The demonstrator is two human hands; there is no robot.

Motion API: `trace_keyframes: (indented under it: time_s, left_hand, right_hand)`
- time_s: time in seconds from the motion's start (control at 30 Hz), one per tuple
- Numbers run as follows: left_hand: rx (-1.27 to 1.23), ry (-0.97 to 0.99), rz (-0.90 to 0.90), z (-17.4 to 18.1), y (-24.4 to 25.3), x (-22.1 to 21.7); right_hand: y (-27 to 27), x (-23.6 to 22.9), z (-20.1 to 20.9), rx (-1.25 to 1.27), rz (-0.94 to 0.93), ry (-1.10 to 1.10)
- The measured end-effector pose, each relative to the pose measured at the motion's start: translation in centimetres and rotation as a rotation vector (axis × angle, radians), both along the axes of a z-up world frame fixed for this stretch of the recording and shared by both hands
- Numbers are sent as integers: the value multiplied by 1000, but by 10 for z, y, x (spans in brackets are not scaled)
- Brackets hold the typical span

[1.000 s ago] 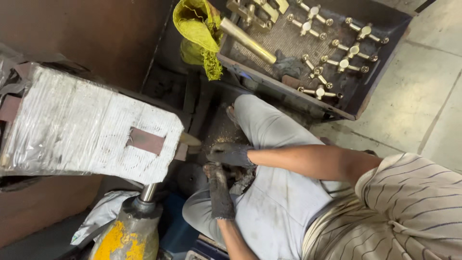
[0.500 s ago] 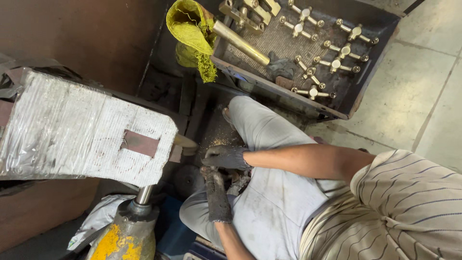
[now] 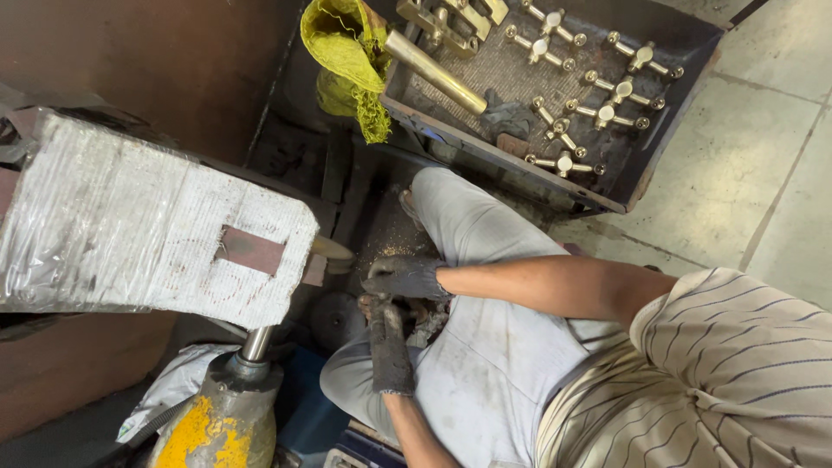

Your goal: The person sits on the floor and uses a bench grinder to smooth and polish brass-colored metal parts. They hold each part with gloved hands, rotating it against the spinning wheel to finish the surface, then place the finished pieces into a tray.

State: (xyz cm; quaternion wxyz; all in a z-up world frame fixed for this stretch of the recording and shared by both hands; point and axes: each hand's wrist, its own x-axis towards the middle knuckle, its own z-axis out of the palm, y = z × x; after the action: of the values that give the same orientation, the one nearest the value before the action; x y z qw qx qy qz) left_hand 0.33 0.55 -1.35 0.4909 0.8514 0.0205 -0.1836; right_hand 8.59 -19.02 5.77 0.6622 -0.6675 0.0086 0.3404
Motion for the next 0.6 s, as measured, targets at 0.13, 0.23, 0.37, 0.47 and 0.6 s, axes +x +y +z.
trace_keyframes:
  time_s: [0.13, 0.23, 0.37, 0.47, 0.6]
  left_hand:
    - [189, -74, -154, -17, 21, -16]
    - [383, -224, -346, -36, 25, -9]
    - [619, -343, -536, -53, 41, -16]
    - [699, -371, -621, -57, 50, -23]
    - [632, -430, -615, -60, 41, -16]
  right_hand:
    - [-8, -5, 27, -91, 66, -38]
    - [-29, -7, 53, -164, 59, -324]
    - [-90, -30, 64, -273, -182, -776]
    - [-164, -33, 45, -431, -351, -696]
    - [-266, -35, -13, -1028, -365, -243]
